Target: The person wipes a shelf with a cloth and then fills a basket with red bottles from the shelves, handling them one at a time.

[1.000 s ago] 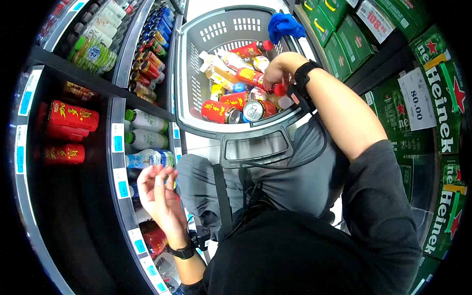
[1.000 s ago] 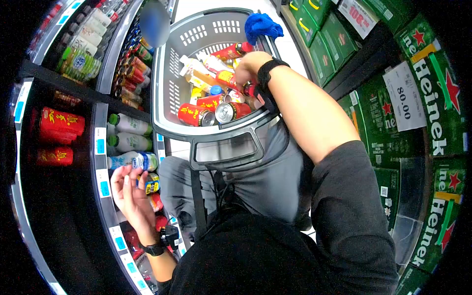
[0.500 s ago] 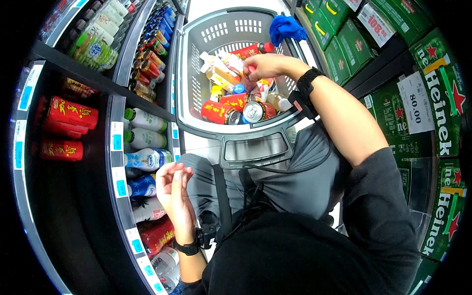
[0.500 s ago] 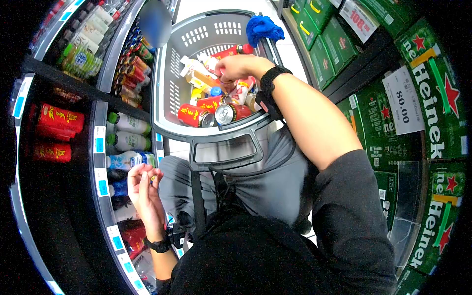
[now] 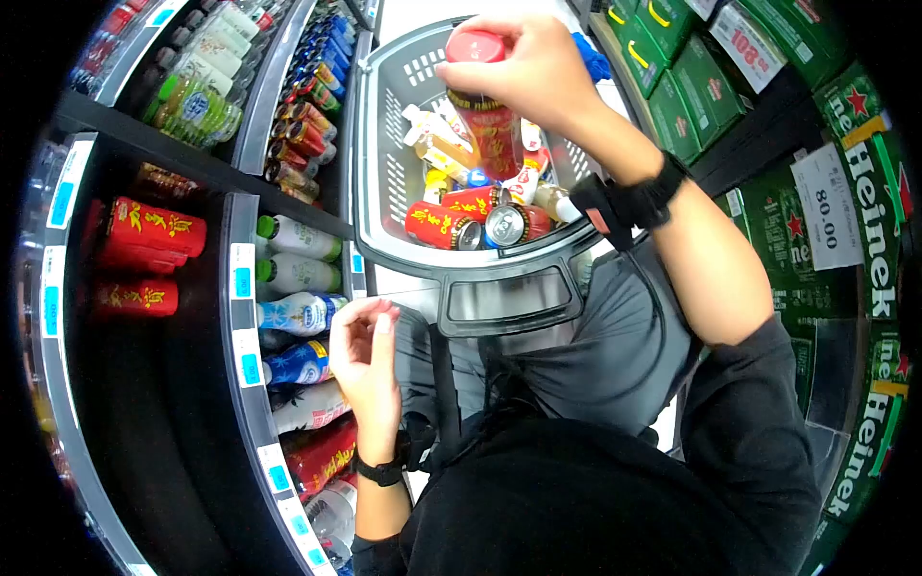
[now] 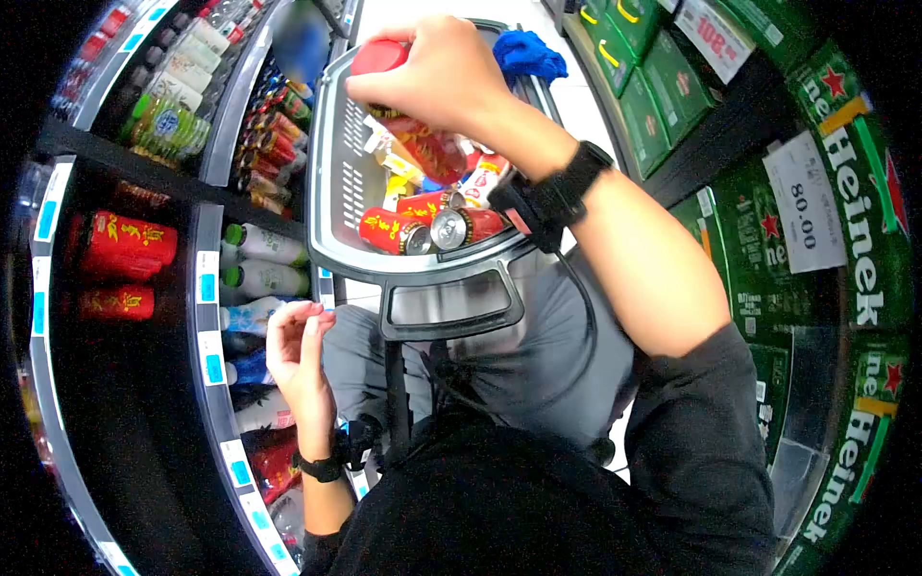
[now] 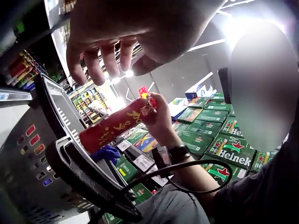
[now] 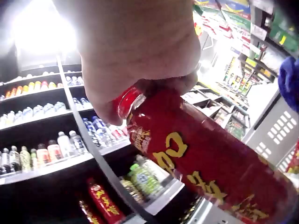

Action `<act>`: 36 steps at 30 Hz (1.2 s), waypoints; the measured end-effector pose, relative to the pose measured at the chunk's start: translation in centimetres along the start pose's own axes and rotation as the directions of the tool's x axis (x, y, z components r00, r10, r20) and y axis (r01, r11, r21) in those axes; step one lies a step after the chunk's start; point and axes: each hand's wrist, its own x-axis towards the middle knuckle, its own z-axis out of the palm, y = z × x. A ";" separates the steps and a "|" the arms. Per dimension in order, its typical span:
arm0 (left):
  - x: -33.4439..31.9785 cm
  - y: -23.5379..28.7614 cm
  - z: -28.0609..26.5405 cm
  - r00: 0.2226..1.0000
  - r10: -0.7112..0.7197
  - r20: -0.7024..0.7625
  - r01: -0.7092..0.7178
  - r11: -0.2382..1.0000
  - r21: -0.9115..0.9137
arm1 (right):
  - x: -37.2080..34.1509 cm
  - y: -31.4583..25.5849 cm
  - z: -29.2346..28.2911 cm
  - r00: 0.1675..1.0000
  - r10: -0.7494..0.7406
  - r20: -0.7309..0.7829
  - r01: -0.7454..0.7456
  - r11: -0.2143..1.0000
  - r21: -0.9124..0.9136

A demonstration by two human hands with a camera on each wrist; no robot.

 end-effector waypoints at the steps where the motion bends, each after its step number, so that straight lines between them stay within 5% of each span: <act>1: 0.2 0.1 0.2 1.000 0.021 -0.001 -0.021 1.000 0.018 | -1.1 -1.7 -0.2 0.954 -0.295 -0.060 0.300 0.945 0.130; 3: 0.6 0.7 0.7 0.998 0.060 0.019 -0.062 0.991 0.115 | -1.0 -2.1 0.5 0.985 -0.164 0.051 0.148 0.961 0.232; 5: 1.0 0.9 1.2 0.977 0.206 0.056 -0.213 0.913 0.348 | -2.5 -4.1 1.2 0.982 -0.182 0.050 0.150 0.915 0.374; 7: 2.0 1.9 1.8 0.921 0.370 0.125 -0.383 0.794 0.471 | -4.1 -6.8 1.5 0.987 -0.084 0.138 0.000 0.853 0.521; 9: 2.1 2.4 1.8 0.930 0.346 0.128 -0.364 0.804 0.471 | -5.5 -8.9 1.5 0.957 -0.026 0.288 -0.161 0.779 0.605; 10: 1.8 2.9 1.8 0.936 0.326 0.132 -0.351 0.836 0.422 | -5.7 -9.7 0.6 0.872 0.018 0.489 -0.299 0.811 0.503; 13: 0.9 3.9 1.8 0.943 0.306 0.133 -0.333 0.879 0.340 | -6.9 -10.3 2.0 0.892 -0.066 0.447 -0.274 0.709 0.650; 14: 0.8 3.7 1.6 0.959 0.256 0.123 -0.282 0.913 0.296 | -7.2 -9.7 2.6 0.901 -0.097 0.424 -0.296 0.576 0.762; 15: 0.8 3.6 0.9 0.972 0.204 0.114 -0.227 0.943 0.242 | -6.1 -10.0 1.9 0.880 -0.004 0.475 -0.333 0.708 0.623; 17: 1.2 4.3 -1.3 0.998 0.022 0.055 -0.031 0.986 0.166 | -5.7 -9.0 1.8 0.828 0.020 0.560 -0.483 0.534 0.694; 18: 1.6 5.2 -2.4 0.989 -0.147 0.009 0.147 0.986 -0.076 | -6.0 -9.6 2.6 0.887 0.084 0.454 -0.419 0.555 0.718; 19: 2.2 6.1 -3.5 0.949 -0.316 0.005 0.301 0.899 -0.317 | -5.9 -9.5 2.8 0.889 0.077 0.451 -0.415 0.551 0.724; 23: 5.4 9.2 -9.9 0.922 -0.387 -0.021 0.268 0.676 -0.686 | -5.8 -9.1 2.7 0.912 -0.001 0.411 -0.339 0.562 0.754; 25: 7.3 10.0 -12.9 0.934 -0.280 -0.223 0.068 0.750 -0.658 | -6.0 -8.7 3.0 0.885 -0.023 0.465 -0.377 0.553 0.743; 28: 10.3 9.9 -17.8 0.908 -0.217 -0.357 -0.035 0.813 -0.582 | -6.3 -9.1 2.8 0.855 -0.005 0.519 -0.401 0.628 0.667; 31: 13.1 8.3 -22.6 0.865 -0.020 -0.502 -0.171 0.928 -0.332 | -6.6 -9.2 2.9 0.831 0.018 0.556 -0.430 0.656 0.620; 33: 14.3 8.1 -23.5 0.738 0.017 -0.674 -0.155 0.977 -0.145 | -6.7 -9.2 2.7 0.820 0.014 0.572 -0.421 0.691 0.588; 36: 15.8 6.7 -25.3 0.754 0.130 -0.644 -0.201 0.979 -0.038 | -6.8 -8.9 2.7 0.829 0.012 0.559 -0.409 0.695 0.592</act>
